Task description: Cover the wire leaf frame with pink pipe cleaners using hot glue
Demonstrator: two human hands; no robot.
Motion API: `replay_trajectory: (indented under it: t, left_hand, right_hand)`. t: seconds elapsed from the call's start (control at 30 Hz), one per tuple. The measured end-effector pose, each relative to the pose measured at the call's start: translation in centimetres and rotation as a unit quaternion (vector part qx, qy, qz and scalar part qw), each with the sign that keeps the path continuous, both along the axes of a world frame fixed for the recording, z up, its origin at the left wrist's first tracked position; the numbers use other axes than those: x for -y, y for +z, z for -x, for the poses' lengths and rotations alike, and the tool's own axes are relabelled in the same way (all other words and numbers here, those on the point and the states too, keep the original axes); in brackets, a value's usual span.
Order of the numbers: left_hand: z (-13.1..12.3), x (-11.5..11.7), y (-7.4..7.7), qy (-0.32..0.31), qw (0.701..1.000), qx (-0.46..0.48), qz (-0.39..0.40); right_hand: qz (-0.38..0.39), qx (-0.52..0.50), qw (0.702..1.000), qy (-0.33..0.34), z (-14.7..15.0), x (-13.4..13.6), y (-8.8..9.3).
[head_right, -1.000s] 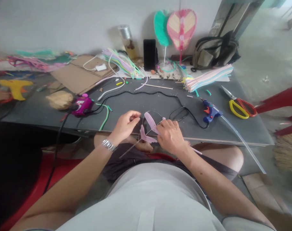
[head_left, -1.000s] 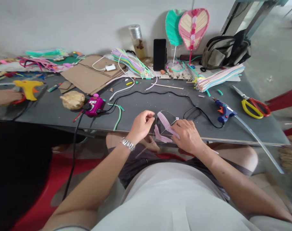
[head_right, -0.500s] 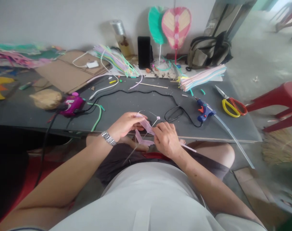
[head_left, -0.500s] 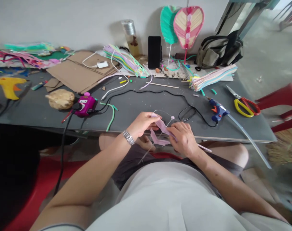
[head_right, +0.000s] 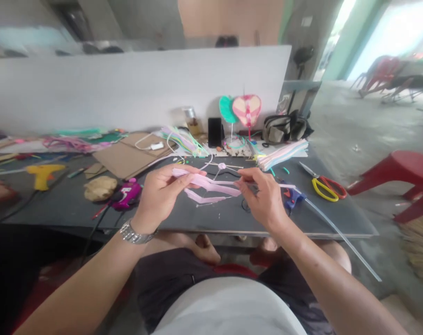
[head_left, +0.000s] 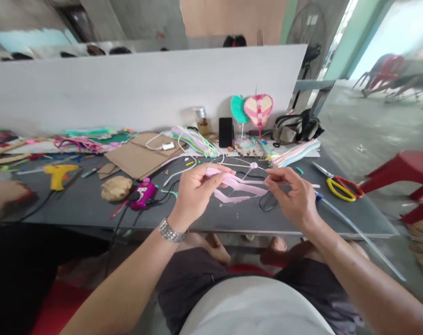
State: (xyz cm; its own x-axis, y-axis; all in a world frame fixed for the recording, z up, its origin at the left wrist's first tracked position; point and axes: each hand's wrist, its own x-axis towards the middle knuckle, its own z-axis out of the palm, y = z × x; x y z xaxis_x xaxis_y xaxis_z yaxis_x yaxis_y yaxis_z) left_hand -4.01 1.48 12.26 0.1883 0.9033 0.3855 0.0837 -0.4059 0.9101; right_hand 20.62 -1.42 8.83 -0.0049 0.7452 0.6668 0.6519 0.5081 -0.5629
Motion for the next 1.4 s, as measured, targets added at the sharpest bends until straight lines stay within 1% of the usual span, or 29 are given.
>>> replay_trajectory:
  t: [0.07,0.1,0.17,0.23,0.3,0.37,0.4,0.43,0.47,0.53,0.6,0.63,0.7,0.73,0.8,0.9,0.97,1.03,1.13,1.3,1.4]
  left_hand:
    - [0.0,0.2,0.9,0.03,0.996,-0.027,-0.084]
    - [0.0,0.3,1.0,0.04,0.992,-0.03,-0.114]
    - [0.0,0.2,0.5,0.038,0.988,-0.018,-0.149]
    - [0.0,-0.6,-0.5,0.016,0.986,-0.002,-0.165]
    - [0.2,-1.9,-1.7,-0.008,0.981,-0.009,-0.194]
    - [0.6,-3.4,-3.2,-0.022,0.967,-0.051,-0.25]
    - [1.0,-4.1,-4.2,-0.027,0.959,-0.079,-0.272]
    - [1.5,-4.6,-5.3,-0.029,0.954,-0.106,-0.28]
    - [2.0,-4.9,-6.6,-0.027,0.953,-0.139,-0.268]
    - [3.3,-4.5,-9.4,0.001,0.956,-0.201,-0.212]
    - [4.5,-3.0,-12.0,0.051,0.953,-0.259,-0.15]
    - [4.9,-1.9,-13.0,0.075,0.948,-0.283,-0.127]
    - [5.3,0.2,-14.3,0.101,0.938,-0.316,-0.104]
    - [5.2,1.2,-14.6,0.101,0.935,-0.325,-0.104]
    - [4.5,2.7,-14.8,0.081,0.933,-0.329,-0.118]
    - [3.1,3.7,-14.8,0.039,0.941,-0.306,-0.141]
    - [2.2,3.8,-14.9,0.035,0.947,-0.281,-0.149]
    - [1.6,3.7,-15.1,0.047,0.95,-0.27,-0.152]
    - [1.3,3.3,-15.5,0.05,0.943,-0.291,-0.153]
    - [1.5,2.8,-15.7,0.051,0.929,-0.34,-0.139]
    - [1.6,2.7,-15.5,0.051,0.929,-0.344,-0.127]
  right_hand:
    - [-0.026,0.009,0.999,0.024,-0.2,-1.2,1.3]
    - [-0.036,0.018,0.998,0.039,-0.3,-1.7,1.7]
    - [-0.036,0.039,0.996,0.07,-0.6,-2.5,2.3]
    - [-0.026,0.061,0.993,0.101,-0.9,-3.0,2.8]
    - [-0.026,0.088,0.988,0.126,-1.2,-3.3,3.2]
    - [-0.045,0.124,0.982,0.133,-1.0,-3.0,3.2]
    - [-0.057,0.146,0.979,0.129,-0.7,-2.7,2.9]
    - [-0.066,0.171,0.975,0.124,-0.3,-2.3,2.3]
    - [-0.069,0.2,0.97,0.119,0.3,-1.7,1.5]
    - [-0.051,0.261,0.957,0.119,1.8,-0.4,-0.9]
    - [-0.022,0.306,0.945,0.118,3.5,1.0,-3.6]
    - [-0.009,0.315,0.942,0.117,4.4,1.6,-5.0]
    - [0.017,0.316,0.941,0.117,5.8,2.4,-7.2]
    - [0.031,0.311,0.943,0.119,6.3,2.7,-8.0]
    - [0.055,0.299,0.943,0.133,6.8,3.0,-9.0]
    - [0.062,0.277,0.946,0.158,6.1,3.4,-9.2]
    - [0.052,0.258,0.953,0.147,4.9,4.0,-9.2]
    - [0.049,0.244,0.961,0.119,3.6,4.8,-9.3]
    - [0.075,0.26,0.958,0.097,2.3,6.0,-9.9]
    - [0.099,0.3,0.942,0.112,2.5,7.0,-11.0]
    - [0.098,0.296,0.947,0.082,2.6,6.6,-11.3]
